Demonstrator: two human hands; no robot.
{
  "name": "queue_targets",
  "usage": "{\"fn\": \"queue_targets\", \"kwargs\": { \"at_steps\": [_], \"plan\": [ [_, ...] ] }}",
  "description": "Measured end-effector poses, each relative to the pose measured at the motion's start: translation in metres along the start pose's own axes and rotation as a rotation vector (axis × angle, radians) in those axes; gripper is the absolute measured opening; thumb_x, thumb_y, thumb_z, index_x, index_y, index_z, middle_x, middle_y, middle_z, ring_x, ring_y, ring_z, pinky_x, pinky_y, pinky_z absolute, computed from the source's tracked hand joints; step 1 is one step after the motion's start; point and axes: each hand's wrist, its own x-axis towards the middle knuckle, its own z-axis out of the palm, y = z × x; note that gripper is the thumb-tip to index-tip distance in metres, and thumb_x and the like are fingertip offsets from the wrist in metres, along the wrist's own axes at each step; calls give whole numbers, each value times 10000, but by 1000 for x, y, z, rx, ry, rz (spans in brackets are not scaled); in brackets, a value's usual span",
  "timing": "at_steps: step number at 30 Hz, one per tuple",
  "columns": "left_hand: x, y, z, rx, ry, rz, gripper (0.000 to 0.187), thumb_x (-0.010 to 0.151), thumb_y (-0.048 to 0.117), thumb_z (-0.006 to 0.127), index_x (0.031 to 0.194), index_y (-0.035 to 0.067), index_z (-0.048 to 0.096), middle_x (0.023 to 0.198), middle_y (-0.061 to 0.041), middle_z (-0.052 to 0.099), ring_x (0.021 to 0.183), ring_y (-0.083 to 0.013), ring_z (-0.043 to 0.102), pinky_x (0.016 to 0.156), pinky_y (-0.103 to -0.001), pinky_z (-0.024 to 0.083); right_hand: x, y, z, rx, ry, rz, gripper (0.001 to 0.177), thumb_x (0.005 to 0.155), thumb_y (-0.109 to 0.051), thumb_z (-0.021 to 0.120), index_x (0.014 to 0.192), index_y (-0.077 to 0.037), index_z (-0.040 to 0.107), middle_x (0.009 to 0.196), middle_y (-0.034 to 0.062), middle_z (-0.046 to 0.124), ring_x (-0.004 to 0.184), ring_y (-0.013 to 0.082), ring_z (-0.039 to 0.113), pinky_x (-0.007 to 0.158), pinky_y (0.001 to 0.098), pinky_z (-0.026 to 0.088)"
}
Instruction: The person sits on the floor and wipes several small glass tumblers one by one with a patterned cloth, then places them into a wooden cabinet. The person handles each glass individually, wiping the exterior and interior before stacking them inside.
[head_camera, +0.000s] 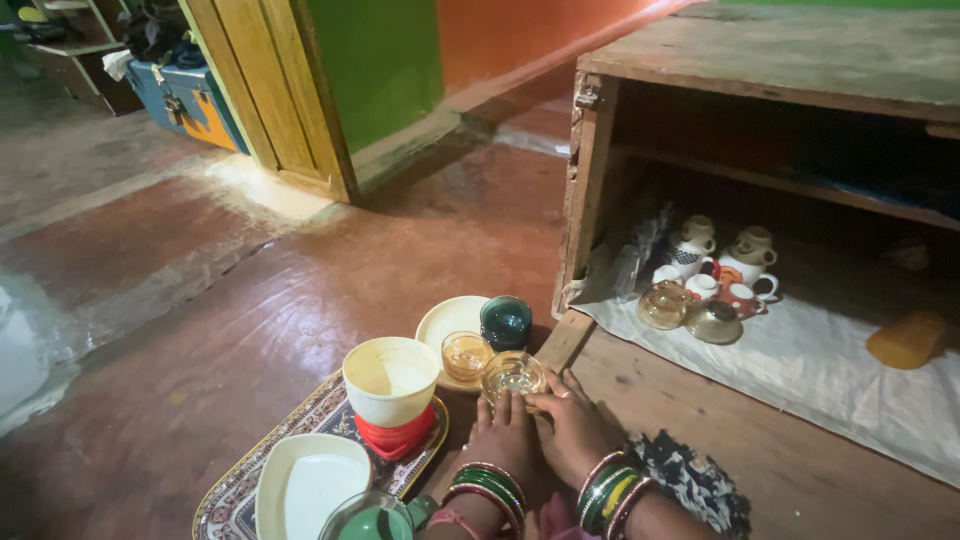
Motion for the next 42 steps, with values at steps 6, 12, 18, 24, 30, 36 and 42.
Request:
{"fn": "queue_targets", "kwargs": {
  "at_steps": [6,12,18,24,30,36,42],
  "plan": [
    [-7,5,-8,4,-104,-52,1249,747,447,843,1618,26,53,1706,-166,67,1577,-422,10,1283,-444,166,14,20,25,116,145,-81,303,800,-177,693,1085,-207,792,1483,55,529,1420,248,422,1074,443,408],
    [-24,21,-18,67,-12,-21,1018,804,444,790,1579,57,256,1687,-186,122,1564,-472,12,1267,-486,152,20,20,26,221,279,-173,237,808,-132,692,1016,-150,802,1370,95,634,1262,306,587,1040,456,432],
    [-25,30,-19,-13,358,105,922,823,250,758,1554,-8,258,1608,-223,264,1519,-463,129,1233,-469,182,12,24,-3,359,274,-166,178,838,-114,673,990,-87,763,1341,132,665,1090,361,683,993,419,515],
    [-33,81,-22,-78,285,29,815,787,184,757,1479,54,346,1525,-198,372,1470,-392,273,1202,-432,255,-8,56,-35,409,355,-220,275,824,-19,642,1057,-86,772,1396,267,555,1230,401,603,1021,417,495],
    [-32,137,-3,-106,402,53,346,911,238,676,1203,60,623,1323,-174,578,1361,-366,466,1152,-458,361,-35,107,-58,406,361,-94,240,832,-30,645,1033,-84,764,1380,209,614,1223,358,636,1015,393,514],
    [-13,152,30,-286,396,1,152,816,193,730,943,130,783,1182,-176,652,1093,-376,646,938,-457,531,-57,150,-68,673,232,22,463,841,-81,635,1301,-124,603,1215,132,761,1097,290,763,970,363,593],
    [16,126,62,-464,265,-151,256,893,343,719,945,96,761,1037,-161,754,963,-337,731,919,-407,560,-96,162,-81,211,-26,144,601,833,-343,732,1388,-199,551,1371,56,654,1270,244,649,1082,368,516]
  ]
}}
